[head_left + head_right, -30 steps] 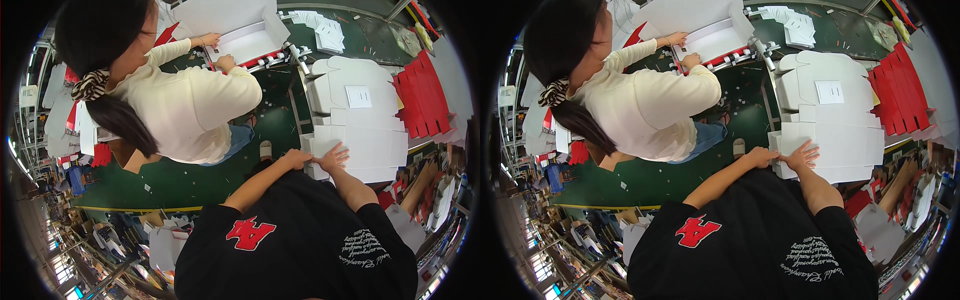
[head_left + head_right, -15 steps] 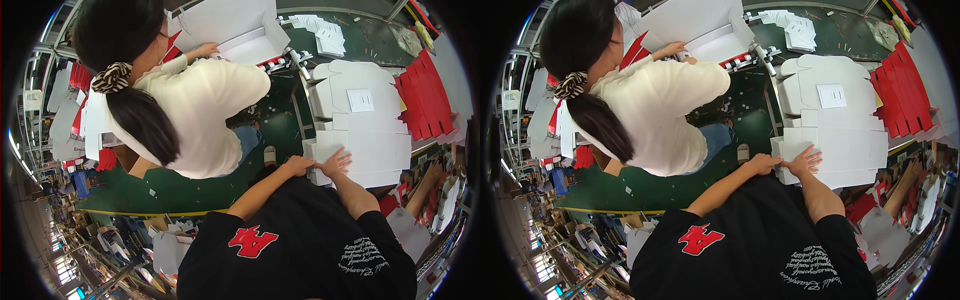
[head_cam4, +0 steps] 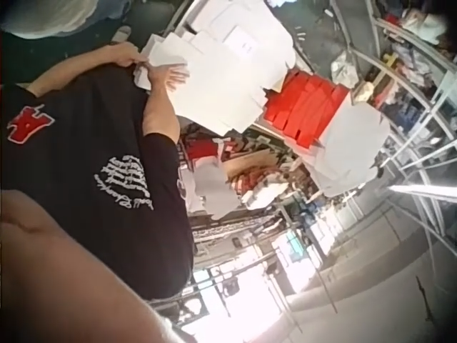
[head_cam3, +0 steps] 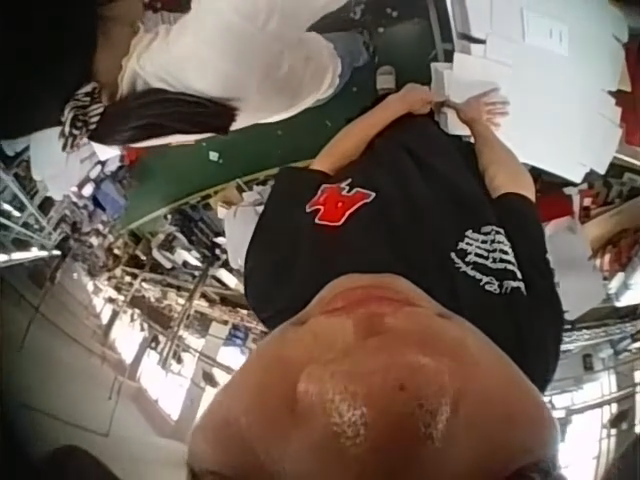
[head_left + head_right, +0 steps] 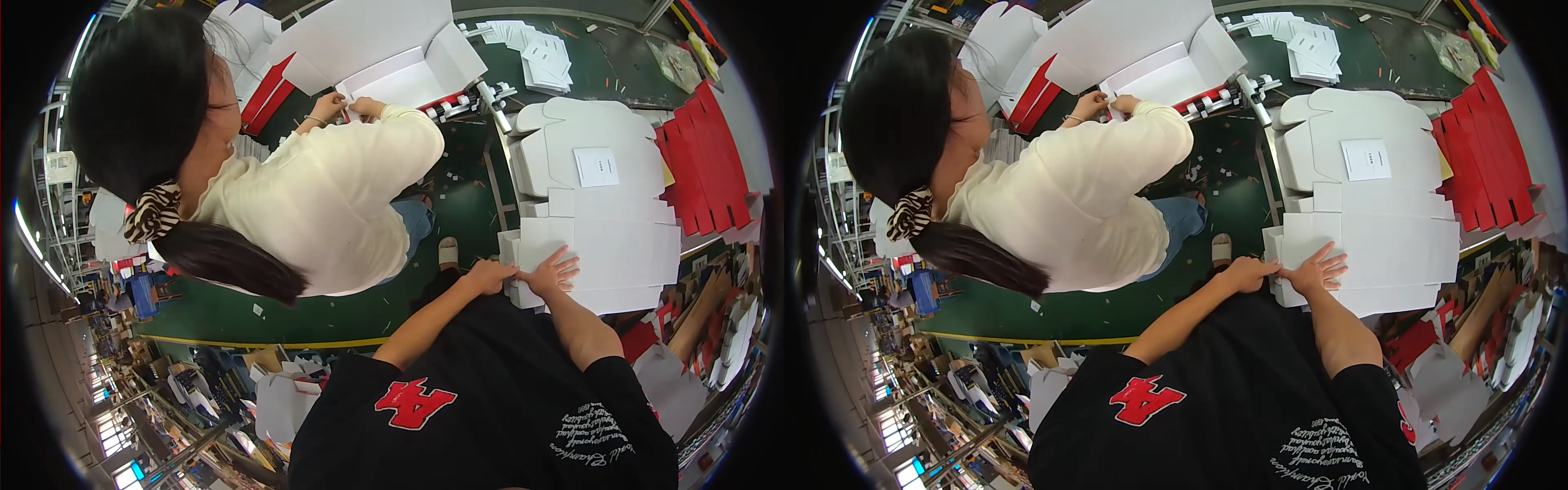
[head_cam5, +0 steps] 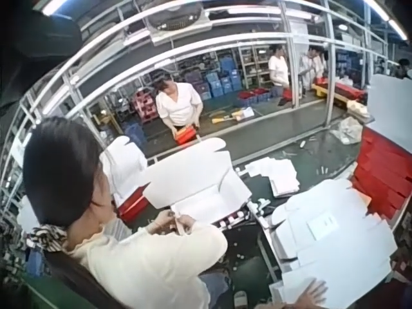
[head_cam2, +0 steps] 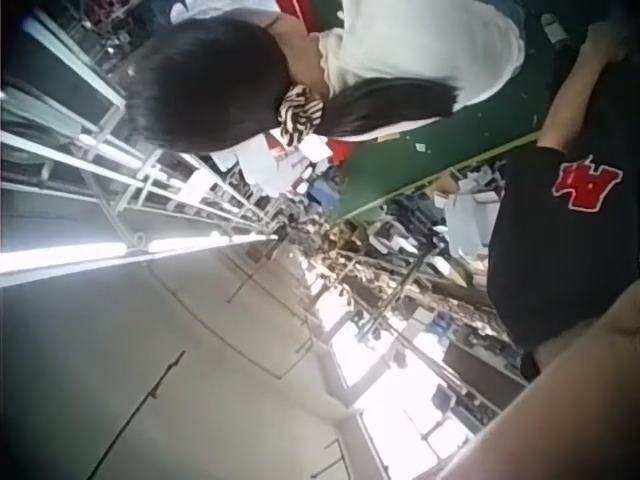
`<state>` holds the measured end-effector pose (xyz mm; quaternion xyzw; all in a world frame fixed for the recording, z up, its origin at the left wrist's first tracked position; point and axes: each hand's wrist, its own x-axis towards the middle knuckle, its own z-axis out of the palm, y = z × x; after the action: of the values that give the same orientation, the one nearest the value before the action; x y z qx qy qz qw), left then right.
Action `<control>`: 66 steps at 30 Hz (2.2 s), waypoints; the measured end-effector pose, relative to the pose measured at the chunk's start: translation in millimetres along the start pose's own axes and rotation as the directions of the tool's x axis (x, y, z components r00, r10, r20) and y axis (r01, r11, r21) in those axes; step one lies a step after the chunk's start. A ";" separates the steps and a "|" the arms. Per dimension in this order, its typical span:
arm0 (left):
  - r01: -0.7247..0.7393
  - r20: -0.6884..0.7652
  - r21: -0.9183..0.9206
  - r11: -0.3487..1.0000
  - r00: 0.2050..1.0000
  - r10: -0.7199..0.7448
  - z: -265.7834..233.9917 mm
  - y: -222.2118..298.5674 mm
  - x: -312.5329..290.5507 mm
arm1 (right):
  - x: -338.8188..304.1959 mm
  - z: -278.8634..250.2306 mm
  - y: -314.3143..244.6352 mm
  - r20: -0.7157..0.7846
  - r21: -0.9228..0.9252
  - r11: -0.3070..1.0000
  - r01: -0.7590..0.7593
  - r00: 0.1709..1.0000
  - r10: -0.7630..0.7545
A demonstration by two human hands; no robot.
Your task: Folding and assembling cardboard boxes on a production line.
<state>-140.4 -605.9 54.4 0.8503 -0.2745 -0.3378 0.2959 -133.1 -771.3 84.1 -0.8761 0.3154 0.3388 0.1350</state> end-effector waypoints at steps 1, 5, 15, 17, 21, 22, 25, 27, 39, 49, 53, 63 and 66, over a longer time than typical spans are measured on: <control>-0.003 -0.016 -0.001 1.000 1.000 0.003 -0.2 -0.3 -0.1 | 0.1 0.4 -0.2 -0.015 -0.006 1.000 0.006 1.000 -0.006; -0.004 -0.031 0.000 1.000 1.000 0.004 -0.4 0.5 0.8 | 1.1 1.6 2.3 -0.025 -0.018 1.000 0.021 0.999 -0.022; -0.020 -0.048 0.035 0.999 0.999 0.022 -0.1 0.5 1.9 | 0.7 2.7 2.6 -0.012 -0.025 1.000 0.009 1.000 -0.009; -0.025 -0.095 0.030 0.999 0.995 0.028 1.9 -1.3 2.9 | -0.4 1.0 0.4 -0.012 -0.019 1.000 0.017 1.000 -0.017; -0.021 -0.058 0.020 1.000 0.998 0.023 1.3 -3.0 2.9 | -2.0 -3.1 -0.4 0.024 0.021 1.000 0.018 1.000 -0.018; -0.026 -0.051 0.020 0.999 0.998 0.027 0.2 -2.1 3.1 | -0.1 -1.9 0.8 0.026 0.013 1.000 0.013 1.000 -0.013; -0.015 -0.019 0.019 1.000 1.000 0.015 -2.1 -1.5 3.6 | -1.9 -3.1 -0.5 0.028 0.012 1.000 0.009 1.000 -0.010; 0.000 -0.034 0.031 1.000 0.999 0.001 -1.4 -1.2 2.9 | -1.6 -2.3 -0.9 0.031 0.017 1.000 0.010 0.999 -0.011; 0.024 0.034 0.069 0.997 0.999 -0.026 -11.6 4.5 3.8 | -0.2 -0.5 0.9 0.012 0.029 0.999 0.025 1.000 -0.025; 0.030 -0.020 0.065 0.997 0.999 -0.029 -4.0 0.8 1.7 | -0.4 1.5 -1.2 0.000 0.003 1.000 0.020 1.000 -0.020; 0.040 -0.033 0.066 0.997 0.999 -0.038 0.4 -2.3 2.2 | -2.5 -0.6 -3.9 0.002 -0.005 1.000 0.018 1.000 -0.018; 0.035 -0.114 0.063 0.997 0.993 -0.028 1.7 1.0 1.2 | 2.9 1.1 -3.9 -0.019 0.003 0.999 0.037 0.999 -0.037; 0.050 -0.117 0.045 0.998 0.992 -0.044 2.6 4.9 4.4 | 0.2 -1.4 -1.7 -0.003 0.003 1.000 0.024 1.000 -0.024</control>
<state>-140.9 -612.9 54.5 0.8817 -0.2446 -0.2879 0.2828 -131.2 -770.7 85.0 -0.8801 0.3057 0.3354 0.1397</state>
